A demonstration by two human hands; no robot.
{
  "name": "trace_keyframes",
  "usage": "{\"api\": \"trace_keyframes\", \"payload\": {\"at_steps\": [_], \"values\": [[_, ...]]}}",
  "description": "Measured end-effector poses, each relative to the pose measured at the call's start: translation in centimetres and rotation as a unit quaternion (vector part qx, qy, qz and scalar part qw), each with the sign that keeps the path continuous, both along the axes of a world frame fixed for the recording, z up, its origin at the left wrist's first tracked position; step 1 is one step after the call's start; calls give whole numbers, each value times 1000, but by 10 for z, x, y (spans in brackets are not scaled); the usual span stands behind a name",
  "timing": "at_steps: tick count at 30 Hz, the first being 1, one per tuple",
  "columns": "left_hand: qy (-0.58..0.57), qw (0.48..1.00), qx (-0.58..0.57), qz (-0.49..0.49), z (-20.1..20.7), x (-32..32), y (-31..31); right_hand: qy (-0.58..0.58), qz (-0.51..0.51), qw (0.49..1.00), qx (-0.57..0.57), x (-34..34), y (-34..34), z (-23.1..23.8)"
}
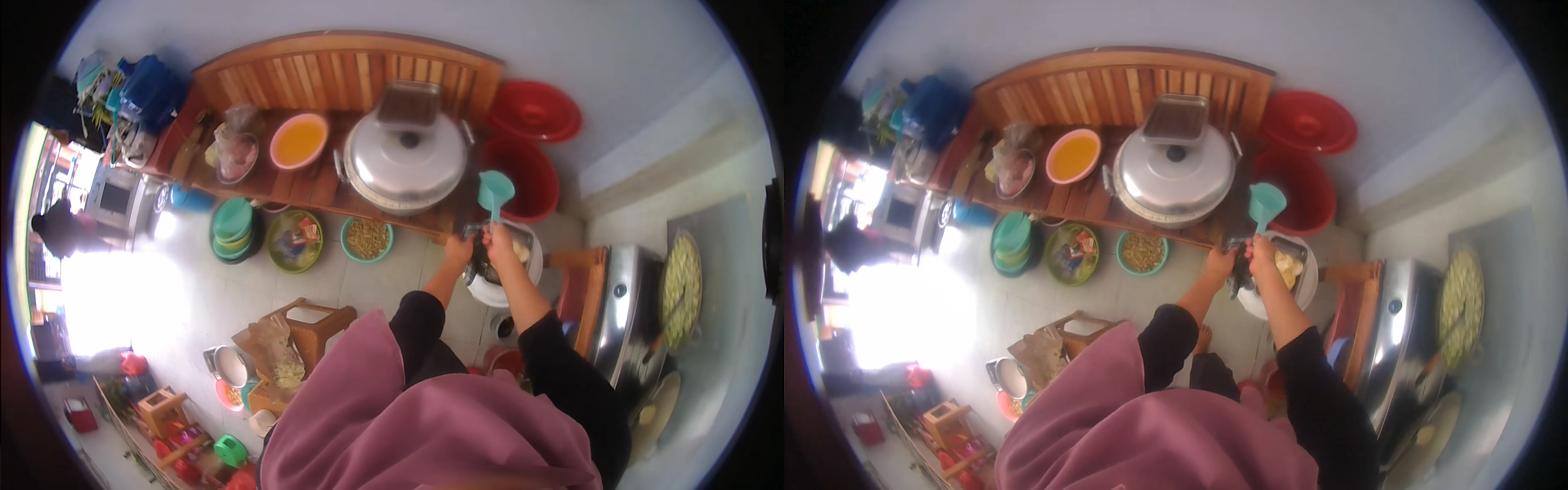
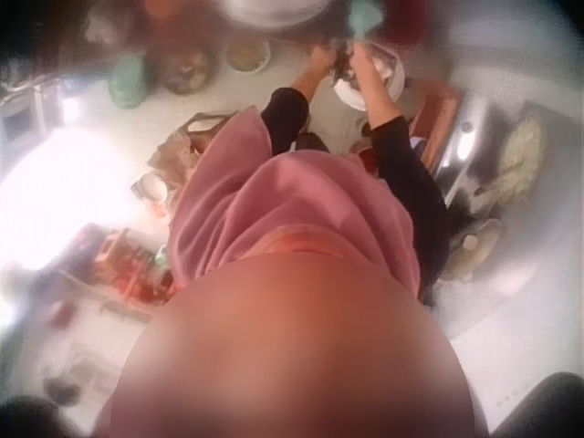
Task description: The person stirs mixed vegetables in a wok on a gas stove, then transfers the cooked vegetables into a metal tray. The tray is carried and placed on a display counter alongside other prepared food trays.
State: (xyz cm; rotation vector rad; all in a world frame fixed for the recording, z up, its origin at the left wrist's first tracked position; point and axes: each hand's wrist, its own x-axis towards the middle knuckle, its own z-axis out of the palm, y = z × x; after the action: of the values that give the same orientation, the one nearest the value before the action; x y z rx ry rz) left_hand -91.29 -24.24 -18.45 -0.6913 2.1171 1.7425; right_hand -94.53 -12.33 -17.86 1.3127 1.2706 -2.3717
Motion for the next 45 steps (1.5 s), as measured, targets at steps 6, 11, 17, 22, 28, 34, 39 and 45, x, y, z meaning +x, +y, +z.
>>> {"api": "trace_keyframes", "payload": {"at_steps": [6,11,17,22,28,34,39,45], "values": [[41,996,-73,-24,-42,-72,13,55,-92,993,-38,-57,7,-54],[46,999,-25,-12,-36,-97,22,76,62,995,-7,-72,37,-54],[46,992,112,42,20,-71,23,-10,243,970,-28,-36,56,-51],[17,970,123,-209,50,-100,-36,-27,63,996,-62,40,84,-31],[170,903,-362,157,51,-268,-153,-47,32,984,-169,162,134,-1],[108,893,-432,57,61,-316,-187,-105,-28,987,-117,252,158,3],[172,862,-463,110,65,-331,-175,-117,-20,987,-106,281,172,24],[106,904,-376,172,95,-338,-185,-103,15,991,-87,280,172,53]]}}
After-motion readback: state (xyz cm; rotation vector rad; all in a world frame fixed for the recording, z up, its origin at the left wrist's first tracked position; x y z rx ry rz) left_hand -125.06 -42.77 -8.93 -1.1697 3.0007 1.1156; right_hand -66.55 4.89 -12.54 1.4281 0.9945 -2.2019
